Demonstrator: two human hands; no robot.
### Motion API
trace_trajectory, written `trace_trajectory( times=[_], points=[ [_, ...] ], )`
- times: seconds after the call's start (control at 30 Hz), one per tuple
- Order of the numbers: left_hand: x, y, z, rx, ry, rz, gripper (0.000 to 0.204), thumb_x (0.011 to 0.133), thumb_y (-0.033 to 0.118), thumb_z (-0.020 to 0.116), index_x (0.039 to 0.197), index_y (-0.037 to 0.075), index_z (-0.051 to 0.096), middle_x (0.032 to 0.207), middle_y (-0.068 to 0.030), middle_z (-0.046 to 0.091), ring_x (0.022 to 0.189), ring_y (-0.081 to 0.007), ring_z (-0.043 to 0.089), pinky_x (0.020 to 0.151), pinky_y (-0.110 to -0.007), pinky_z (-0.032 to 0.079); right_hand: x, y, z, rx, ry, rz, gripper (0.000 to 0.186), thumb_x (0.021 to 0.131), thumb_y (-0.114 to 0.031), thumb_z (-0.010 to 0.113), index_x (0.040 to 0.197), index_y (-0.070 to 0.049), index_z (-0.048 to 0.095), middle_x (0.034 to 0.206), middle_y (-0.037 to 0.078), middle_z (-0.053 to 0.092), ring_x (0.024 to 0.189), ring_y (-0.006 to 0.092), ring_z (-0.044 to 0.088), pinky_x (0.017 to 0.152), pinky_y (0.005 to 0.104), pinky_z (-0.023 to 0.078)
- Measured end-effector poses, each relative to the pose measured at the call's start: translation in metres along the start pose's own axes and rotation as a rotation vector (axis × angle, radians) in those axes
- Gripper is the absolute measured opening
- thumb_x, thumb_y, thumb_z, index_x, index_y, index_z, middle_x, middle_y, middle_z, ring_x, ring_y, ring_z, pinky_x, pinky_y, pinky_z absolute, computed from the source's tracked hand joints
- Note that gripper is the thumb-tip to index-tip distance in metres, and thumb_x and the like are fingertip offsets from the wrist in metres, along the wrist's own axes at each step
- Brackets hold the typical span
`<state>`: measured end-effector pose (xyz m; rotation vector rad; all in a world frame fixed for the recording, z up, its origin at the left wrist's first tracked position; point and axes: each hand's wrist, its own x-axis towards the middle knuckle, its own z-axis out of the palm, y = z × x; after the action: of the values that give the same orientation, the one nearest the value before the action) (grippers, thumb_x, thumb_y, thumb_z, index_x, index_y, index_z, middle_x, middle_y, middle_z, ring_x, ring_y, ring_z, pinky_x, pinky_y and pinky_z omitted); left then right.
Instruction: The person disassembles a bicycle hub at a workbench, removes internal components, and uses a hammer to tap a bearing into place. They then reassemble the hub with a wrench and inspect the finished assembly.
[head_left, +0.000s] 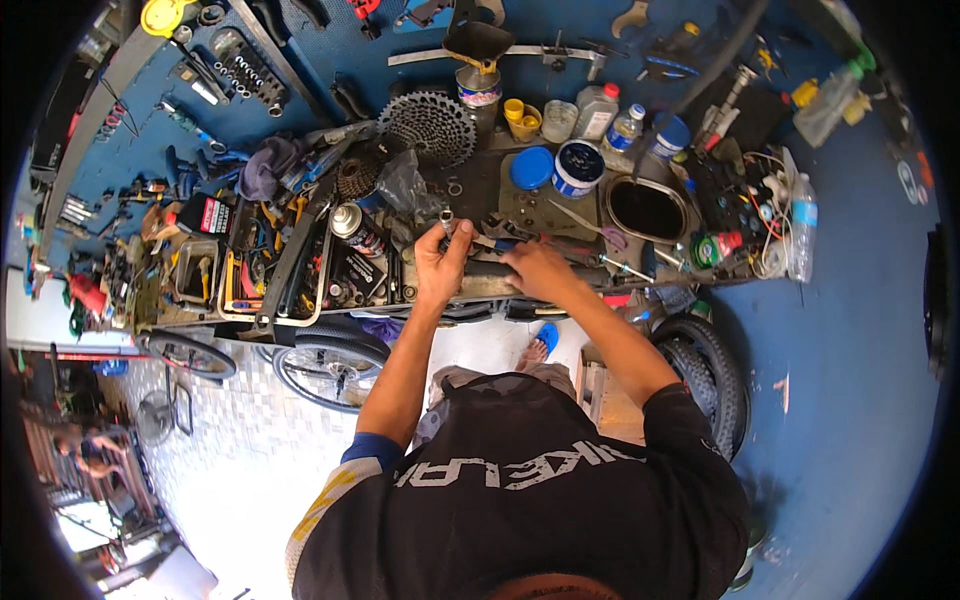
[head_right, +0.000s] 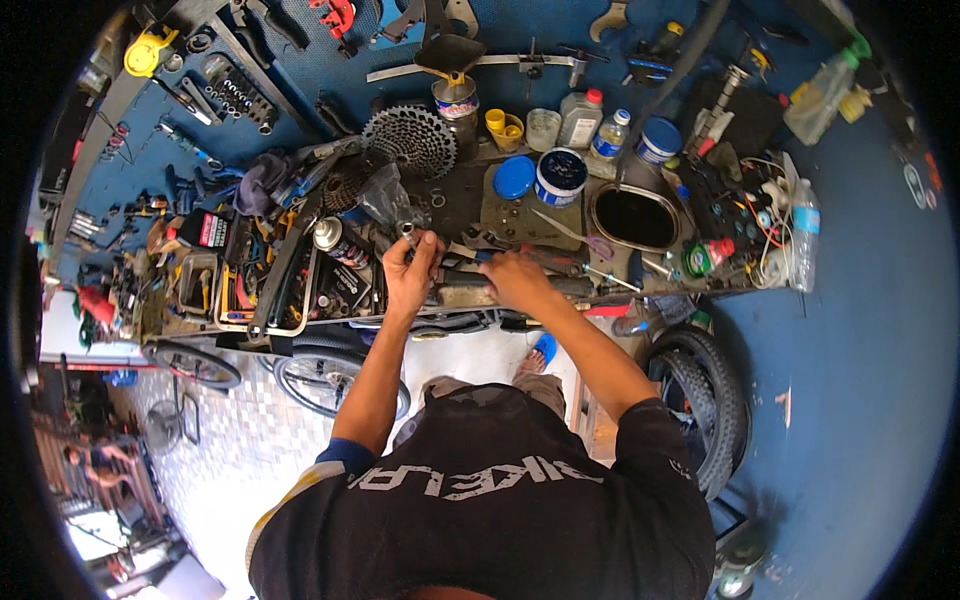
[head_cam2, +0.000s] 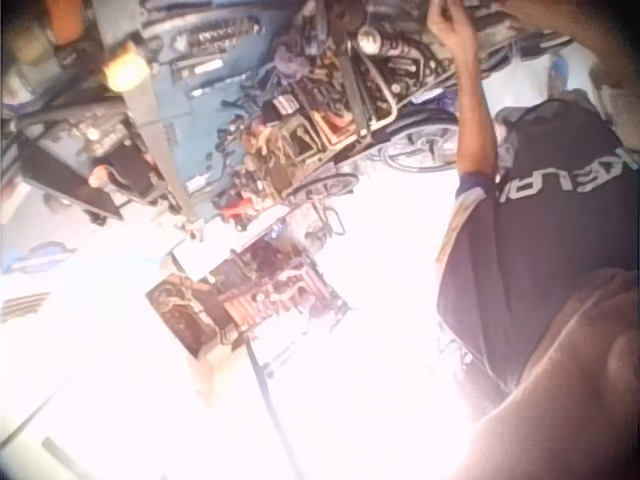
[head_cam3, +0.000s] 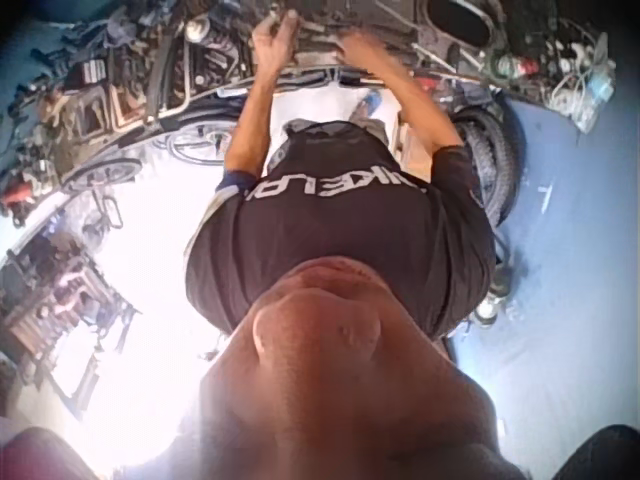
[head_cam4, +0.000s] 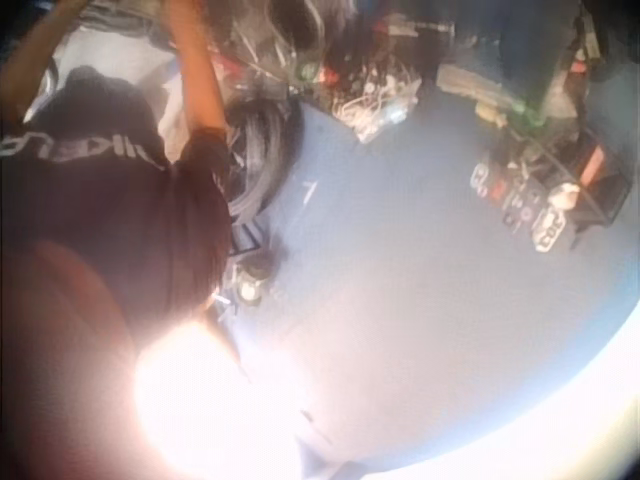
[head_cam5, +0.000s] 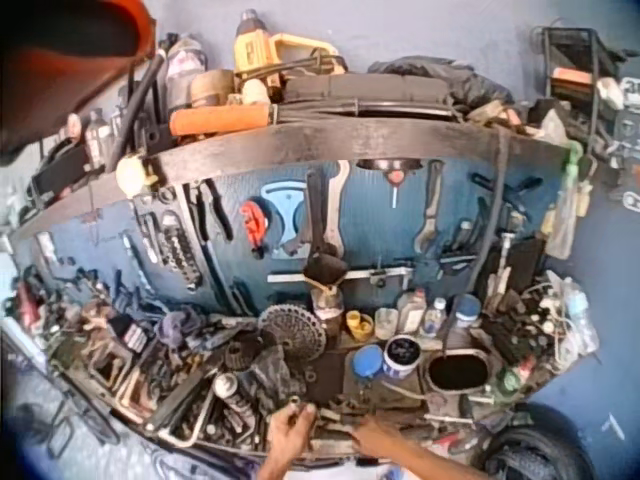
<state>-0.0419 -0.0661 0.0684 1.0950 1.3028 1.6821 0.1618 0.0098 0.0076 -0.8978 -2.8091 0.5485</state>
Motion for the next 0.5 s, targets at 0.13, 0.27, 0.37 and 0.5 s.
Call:
trace_trajectory(
  times=[0.13,0.27,0.37,0.5],
  points=[
    [0.016,-0.002,0.010,-0.087,0.054,0.005,0.024,0.108,0.019,0.066,0.095,0.000,0.070,0.076,-0.0012,0.064,0.060,-0.0062,0.052,0.053,-0.024,0.040,0.013,0.009,0.023,-0.200,-0.014,-0.144,0.045,0.085,-0.024,0.076,0.125,-0.006,0.068,0.119,0.012,0.070,0.109,0.0325,0.070,0.097,0.0484,0.054],
    [0.030,0.004,0.007,-0.022,0.142,-0.012,0.027,0.106,0.024,0.070,0.090,0.001,0.072,0.071,0.0033,0.061,0.061,-0.0035,0.050,0.055,-0.022,0.037,0.022,0.010,0.021,-0.224,-0.052,-0.155,0.053,0.081,-0.026,0.078,0.126,-0.002,0.063,0.115,0.015,0.068,0.108,0.0342,0.069,0.093,0.0480,0.055],
    [0.035,0.006,-0.016,0.021,0.166,-0.021,0.027,0.105,0.025,0.070,0.091,0.003,0.072,0.072,0.0031,0.062,0.063,-0.0035,0.052,0.055,-0.021,0.037,0.027,-0.012,-0.012,-0.023,-0.190,0.038,0.054,0.083,-0.024,0.073,0.130,-0.003,0.058,0.121,0.019,0.066,0.110,0.0398,0.070,0.092,0.0514,0.055],
    [0.047,-0.002,-0.033,-0.003,0.138,-0.016,0.027,0.106,0.026,0.070,0.092,0.003,0.073,0.073,0.0026,0.064,0.066,-0.0039,0.054,0.057,-0.021,0.039,0.017,-0.016,-0.028,-0.011,-0.196,0.139,0.054,0.087,-0.026,0.071,0.134,-0.005,0.056,0.131,0.019,0.065,0.108,0.0415,0.071,0.089,0.0529,0.057]
  ],
)
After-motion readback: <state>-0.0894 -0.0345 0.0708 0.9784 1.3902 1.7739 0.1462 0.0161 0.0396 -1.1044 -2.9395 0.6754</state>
